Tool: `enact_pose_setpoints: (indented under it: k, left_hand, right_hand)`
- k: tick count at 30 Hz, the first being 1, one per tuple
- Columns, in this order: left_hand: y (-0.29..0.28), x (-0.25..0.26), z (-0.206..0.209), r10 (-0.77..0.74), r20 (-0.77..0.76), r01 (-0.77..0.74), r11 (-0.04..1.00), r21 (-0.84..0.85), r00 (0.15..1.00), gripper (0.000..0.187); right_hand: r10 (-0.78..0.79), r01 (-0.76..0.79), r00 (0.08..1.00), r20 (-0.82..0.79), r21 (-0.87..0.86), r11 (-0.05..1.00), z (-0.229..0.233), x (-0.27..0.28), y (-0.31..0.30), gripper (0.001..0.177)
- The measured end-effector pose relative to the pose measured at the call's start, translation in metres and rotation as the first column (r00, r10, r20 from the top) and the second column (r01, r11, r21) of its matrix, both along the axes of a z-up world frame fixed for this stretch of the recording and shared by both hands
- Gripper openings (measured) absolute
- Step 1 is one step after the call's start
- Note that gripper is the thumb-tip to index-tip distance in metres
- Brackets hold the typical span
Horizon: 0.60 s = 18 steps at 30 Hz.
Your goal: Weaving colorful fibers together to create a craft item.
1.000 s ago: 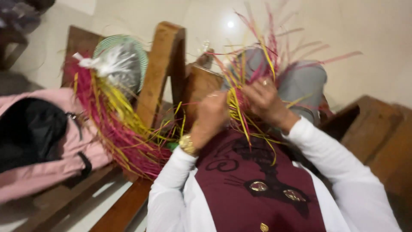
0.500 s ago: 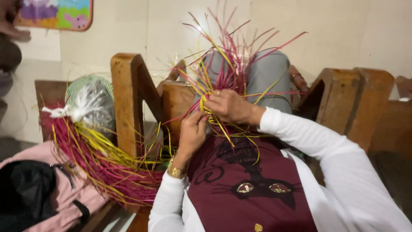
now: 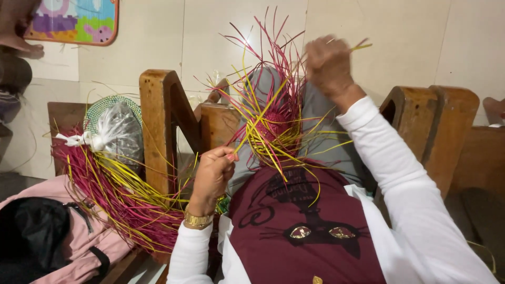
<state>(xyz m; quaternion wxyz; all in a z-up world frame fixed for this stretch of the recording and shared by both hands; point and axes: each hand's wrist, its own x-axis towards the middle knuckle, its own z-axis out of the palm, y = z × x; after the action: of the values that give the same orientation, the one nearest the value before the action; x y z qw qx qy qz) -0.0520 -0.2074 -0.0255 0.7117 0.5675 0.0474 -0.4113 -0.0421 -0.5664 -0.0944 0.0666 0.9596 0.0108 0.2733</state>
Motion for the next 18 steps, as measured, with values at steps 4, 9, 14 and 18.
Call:
enact_pose_setpoints:
  k: [4,9,14,18]
  left_hand:
    - [0.009,0.005,-0.005,0.07,-0.05,-0.074,0.995,-0.074,0.996,0.01]
    - [-0.018,0.026,-0.003,0.275,-0.019,-0.259,0.878,-0.402,0.961,0.012]
    - [-0.075,0.046,-0.035,0.421,-0.052,-0.384,0.76,-0.525,0.905,0.006]
    - [-0.104,0.055,-0.055,0.471,-0.045,-0.416,0.727,-0.546,0.881,0.007]
  right_hand:
    - [-0.115,0.103,0.989,0.096,0.125,0.987,-0.017,0.0,-0.021,0.013]
    - [0.092,-0.108,0.993,0.075,0.893,0.437,0.013,-0.004,0.023,0.014]
    - [0.351,0.124,0.934,-0.059,0.978,-0.165,-0.01,-0.022,0.093,0.007]
    - [0.446,0.283,0.894,-0.054,0.838,-0.466,0.011,-0.032,0.121,0.011]
